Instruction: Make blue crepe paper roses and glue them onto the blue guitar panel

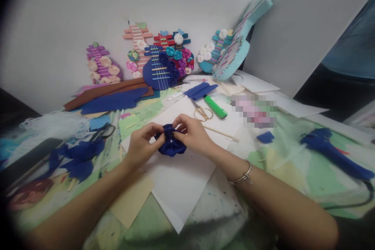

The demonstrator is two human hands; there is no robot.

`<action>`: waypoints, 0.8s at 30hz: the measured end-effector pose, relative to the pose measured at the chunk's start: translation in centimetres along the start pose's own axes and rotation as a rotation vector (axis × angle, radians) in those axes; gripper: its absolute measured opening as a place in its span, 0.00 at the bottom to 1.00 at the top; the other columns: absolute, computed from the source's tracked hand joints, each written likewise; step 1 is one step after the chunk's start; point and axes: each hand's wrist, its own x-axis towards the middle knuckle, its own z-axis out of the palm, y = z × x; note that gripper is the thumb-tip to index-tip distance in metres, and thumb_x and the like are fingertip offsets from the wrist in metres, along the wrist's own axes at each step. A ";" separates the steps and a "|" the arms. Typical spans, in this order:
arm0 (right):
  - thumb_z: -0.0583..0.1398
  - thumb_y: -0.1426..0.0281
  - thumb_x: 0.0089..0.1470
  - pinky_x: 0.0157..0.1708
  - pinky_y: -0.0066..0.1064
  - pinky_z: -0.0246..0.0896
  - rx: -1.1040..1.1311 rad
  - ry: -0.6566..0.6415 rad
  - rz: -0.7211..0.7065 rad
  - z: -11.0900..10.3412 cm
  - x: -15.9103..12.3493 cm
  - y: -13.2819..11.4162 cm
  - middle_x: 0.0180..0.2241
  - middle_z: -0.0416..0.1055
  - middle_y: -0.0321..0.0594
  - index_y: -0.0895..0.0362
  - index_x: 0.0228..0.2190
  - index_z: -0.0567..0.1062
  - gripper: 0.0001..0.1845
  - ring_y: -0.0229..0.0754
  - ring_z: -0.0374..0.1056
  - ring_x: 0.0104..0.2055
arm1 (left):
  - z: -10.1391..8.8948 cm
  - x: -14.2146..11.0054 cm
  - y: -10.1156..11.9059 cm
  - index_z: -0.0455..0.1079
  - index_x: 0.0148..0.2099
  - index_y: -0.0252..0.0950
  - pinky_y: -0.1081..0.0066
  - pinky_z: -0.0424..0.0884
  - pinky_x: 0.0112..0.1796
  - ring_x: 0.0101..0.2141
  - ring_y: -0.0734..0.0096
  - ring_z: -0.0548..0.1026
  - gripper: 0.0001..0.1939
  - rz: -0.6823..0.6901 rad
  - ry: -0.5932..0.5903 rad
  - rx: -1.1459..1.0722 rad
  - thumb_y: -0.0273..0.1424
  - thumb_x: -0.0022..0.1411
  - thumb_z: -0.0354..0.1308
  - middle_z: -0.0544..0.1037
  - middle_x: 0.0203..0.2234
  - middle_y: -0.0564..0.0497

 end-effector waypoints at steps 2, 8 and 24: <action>0.60 0.73 0.47 0.32 0.30 0.66 -0.006 -0.021 -0.012 0.0 0.1 0.1 0.29 0.71 0.36 0.57 0.30 0.69 0.05 0.38 0.69 0.32 | 0.0 0.0 -0.1 0.69 0.31 0.36 0.73 0.71 0.32 0.26 0.74 0.73 0.01 0.002 0.001 -0.010 0.27 0.53 0.56 0.75 0.24 0.53; 0.60 0.72 0.48 0.27 0.28 0.62 -0.058 0.005 -0.020 -0.1 0.1 0.2 0.24 0.70 0.35 0.58 0.28 0.72 0.02 0.36 0.66 0.26 | 0.1 -0.1 -0.1 0.68 0.31 0.36 0.75 0.70 0.30 0.25 0.75 0.72 0.02 -0.013 0.032 0.006 0.26 0.52 0.56 0.74 0.23 0.54; 0.57 0.78 0.45 0.29 0.28 0.60 -0.158 0.088 -0.130 0.0 -0.2 -0.3 0.24 0.67 0.33 0.56 0.26 0.69 0.05 0.35 0.63 0.27 | 0.2 0.2 0.0 0.67 0.32 0.35 0.72 0.72 0.33 0.29 0.72 0.74 0.06 -0.114 -0.019 -0.224 0.27 0.50 0.61 0.74 0.26 0.53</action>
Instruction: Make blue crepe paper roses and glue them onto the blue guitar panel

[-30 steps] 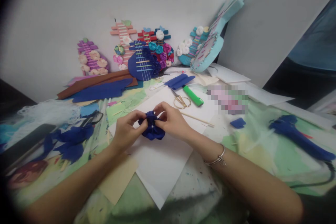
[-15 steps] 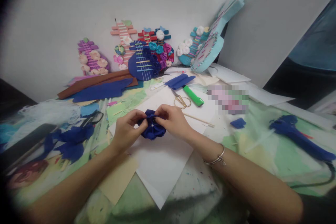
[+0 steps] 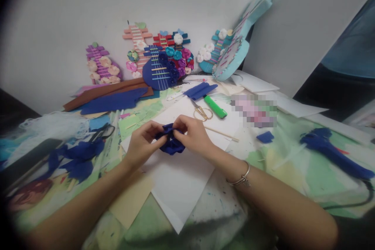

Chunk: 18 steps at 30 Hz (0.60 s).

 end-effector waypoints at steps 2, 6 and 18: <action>0.57 0.78 0.46 0.30 0.28 0.60 0.003 0.001 -0.001 0.0 0.0 0.0 0.25 0.67 0.33 0.56 0.27 0.69 0.05 0.35 0.63 0.27 | -0.1 0.2 -0.1 0.69 0.30 0.35 0.71 0.73 0.33 0.29 0.71 0.75 0.05 -0.041 0.005 -0.048 0.28 0.49 0.62 0.76 0.26 0.52; 0.57 0.78 0.46 0.30 0.28 0.60 0.016 -0.016 -0.003 0.0 0.0 0.0 0.25 0.67 0.33 0.57 0.27 0.69 0.05 0.35 0.64 0.27 | -0.4 0.4 -0.2 0.73 0.27 0.34 0.69 0.75 0.35 0.31 0.67 0.78 0.04 -0.116 -0.005 -0.124 0.29 0.47 0.65 0.80 0.31 0.48; 0.56 0.79 0.45 0.28 0.27 0.58 -0.038 -0.038 0.004 -0.1 0.1 0.0 0.24 0.68 0.33 0.57 0.26 0.69 0.06 0.35 0.63 0.26 | -0.4 0.4 -0.3 0.75 0.27 0.34 0.76 0.71 0.27 0.23 0.74 0.75 0.04 -0.221 0.026 -0.164 0.29 0.46 0.66 0.78 0.21 0.53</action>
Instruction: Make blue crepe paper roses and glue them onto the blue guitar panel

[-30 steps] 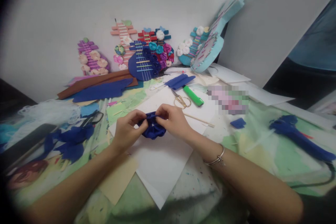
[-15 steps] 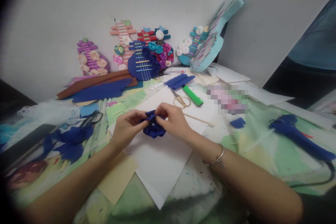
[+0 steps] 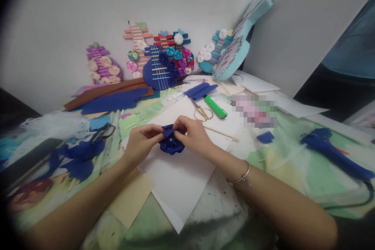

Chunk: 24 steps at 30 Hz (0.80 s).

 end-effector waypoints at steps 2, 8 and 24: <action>0.56 0.79 0.45 0.28 0.27 0.58 -0.006 0.007 -0.003 0.0 0.0 0.0 0.24 0.68 0.33 0.57 0.26 0.69 0.06 0.34 0.63 0.26 | 0.1 0.0 -0.1 0.75 0.28 0.34 0.75 0.71 0.29 0.24 0.74 0.75 0.04 0.010 0.017 0.007 0.29 0.47 0.65 0.78 0.22 0.53; 0.56 0.80 0.44 0.28 0.27 0.59 -0.030 0.025 -0.015 0.2 -0.2 -0.2 0.25 0.67 0.32 0.56 0.29 0.67 0.09 0.34 0.63 0.26 | 0.3 -0.2 0.1 0.74 0.29 0.34 0.75 0.70 0.31 0.26 0.75 0.74 0.03 0.061 0.033 0.049 0.27 0.47 0.63 0.77 0.24 0.54; 0.57 0.81 0.47 0.30 0.25 0.59 -0.205 0.036 -0.106 0.1 -0.3 -0.4 0.26 0.73 0.34 0.57 0.29 0.71 0.09 0.35 0.68 0.27 | 0.1 -0.1 0.4 0.63 0.40 0.37 0.73 0.72 0.27 0.26 0.71 0.76 0.14 0.012 -0.007 0.045 0.28 0.50 0.61 0.78 0.24 0.53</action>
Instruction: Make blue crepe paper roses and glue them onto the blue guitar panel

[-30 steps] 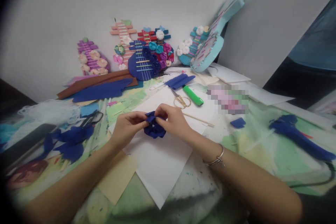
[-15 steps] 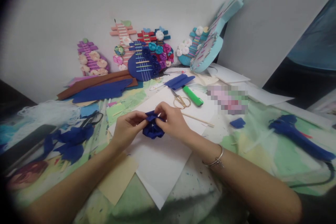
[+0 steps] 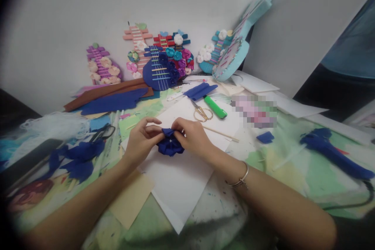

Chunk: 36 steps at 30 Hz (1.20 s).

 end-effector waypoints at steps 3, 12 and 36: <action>0.57 0.81 0.46 0.29 0.24 0.57 -0.030 0.002 0.002 0.0 0.0 0.0 0.24 0.71 0.33 0.57 0.28 0.70 0.08 0.34 0.66 0.26 | -0.1 0.0 -0.1 0.70 0.39 0.34 0.72 0.72 0.27 0.25 0.70 0.77 0.11 0.031 0.013 0.105 0.29 0.51 0.60 0.78 0.23 0.51; 0.55 0.79 0.48 0.29 0.27 0.54 -0.213 0.049 -0.114 0.6 -0.6 -0.4 0.24 0.66 0.36 0.58 0.27 0.67 0.05 0.37 0.62 0.28 | 0.4 -1.0 0.4 0.73 0.31 0.37 0.70 0.67 0.37 0.29 0.71 0.73 0.06 0.237 0.135 0.303 0.24 0.48 0.59 0.77 0.25 0.54; 0.55 0.78 0.50 0.31 0.28 0.55 -0.207 -0.021 -0.131 0.4 -0.4 0.1 0.27 0.70 0.38 0.58 0.31 0.70 0.06 0.39 0.65 0.30 | 0.2 0.2 -0.7 0.70 0.38 0.34 0.69 0.71 0.37 0.35 0.68 0.76 0.13 -0.099 -0.199 -0.106 0.28 0.47 0.64 0.78 0.32 0.50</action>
